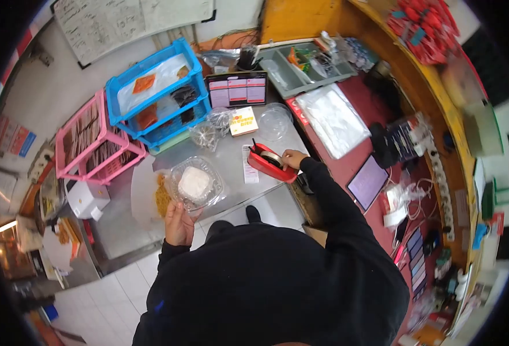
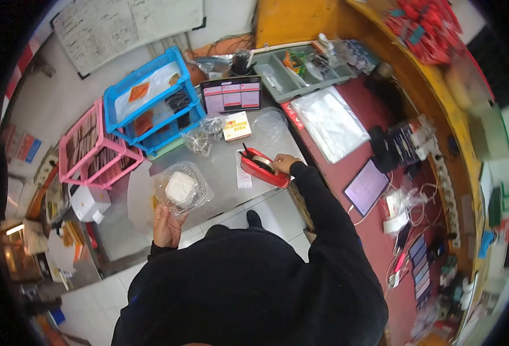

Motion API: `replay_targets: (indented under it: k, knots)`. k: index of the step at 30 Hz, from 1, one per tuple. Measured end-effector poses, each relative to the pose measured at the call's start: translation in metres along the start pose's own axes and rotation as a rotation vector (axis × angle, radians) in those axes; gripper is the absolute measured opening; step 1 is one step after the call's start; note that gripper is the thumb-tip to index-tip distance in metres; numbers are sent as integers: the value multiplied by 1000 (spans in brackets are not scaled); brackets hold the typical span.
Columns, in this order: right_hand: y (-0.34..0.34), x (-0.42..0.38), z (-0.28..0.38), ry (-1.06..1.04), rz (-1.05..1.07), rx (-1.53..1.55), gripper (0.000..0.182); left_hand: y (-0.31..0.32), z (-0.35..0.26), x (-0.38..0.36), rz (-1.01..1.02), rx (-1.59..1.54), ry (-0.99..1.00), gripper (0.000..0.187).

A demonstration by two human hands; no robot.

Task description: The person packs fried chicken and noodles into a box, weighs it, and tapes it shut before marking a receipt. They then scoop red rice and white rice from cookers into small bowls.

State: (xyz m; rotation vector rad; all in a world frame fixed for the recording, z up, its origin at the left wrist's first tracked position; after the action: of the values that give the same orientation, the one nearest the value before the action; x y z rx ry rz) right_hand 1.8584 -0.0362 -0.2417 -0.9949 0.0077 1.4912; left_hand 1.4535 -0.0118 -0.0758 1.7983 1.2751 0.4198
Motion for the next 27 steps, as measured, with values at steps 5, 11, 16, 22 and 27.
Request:
replay_targets:
  k: [5, 11, 16, 22, 27]
  knots:
    - [-34, -47, -9, -166, -74, 7, 32, 5, 28, -14, -127, -62, 55, 17]
    - [6, -48, -122, 15, -222, 97, 16, 25, 51, 3, -32, -90, 96, 12]
    - [-62, -54, -43, -215, -423, 265, 13, 70, 53, 15, -62, -110, 106, 8]
    - [-21, -129, 174, -442, 108, 484, 16, 91, 58, 28, -35, -180, 295, 14]
    - [25, -108, 209, -495, 223, 583, 19, 114, 44, 20, 68, -72, 483, 23]
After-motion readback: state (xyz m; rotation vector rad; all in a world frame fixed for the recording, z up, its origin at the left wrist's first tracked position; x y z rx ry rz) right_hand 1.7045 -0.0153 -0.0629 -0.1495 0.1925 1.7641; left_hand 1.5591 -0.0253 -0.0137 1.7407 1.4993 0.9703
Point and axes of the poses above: each hand's wrist, its own x-axis towards the middle knuckle, its own y-axis out of the palm, z = x × y, the point moved 9 cm from there along x, towards the middle knuckle, and after that the axes turned 11 degrees about -x, right-handed, at the moved point
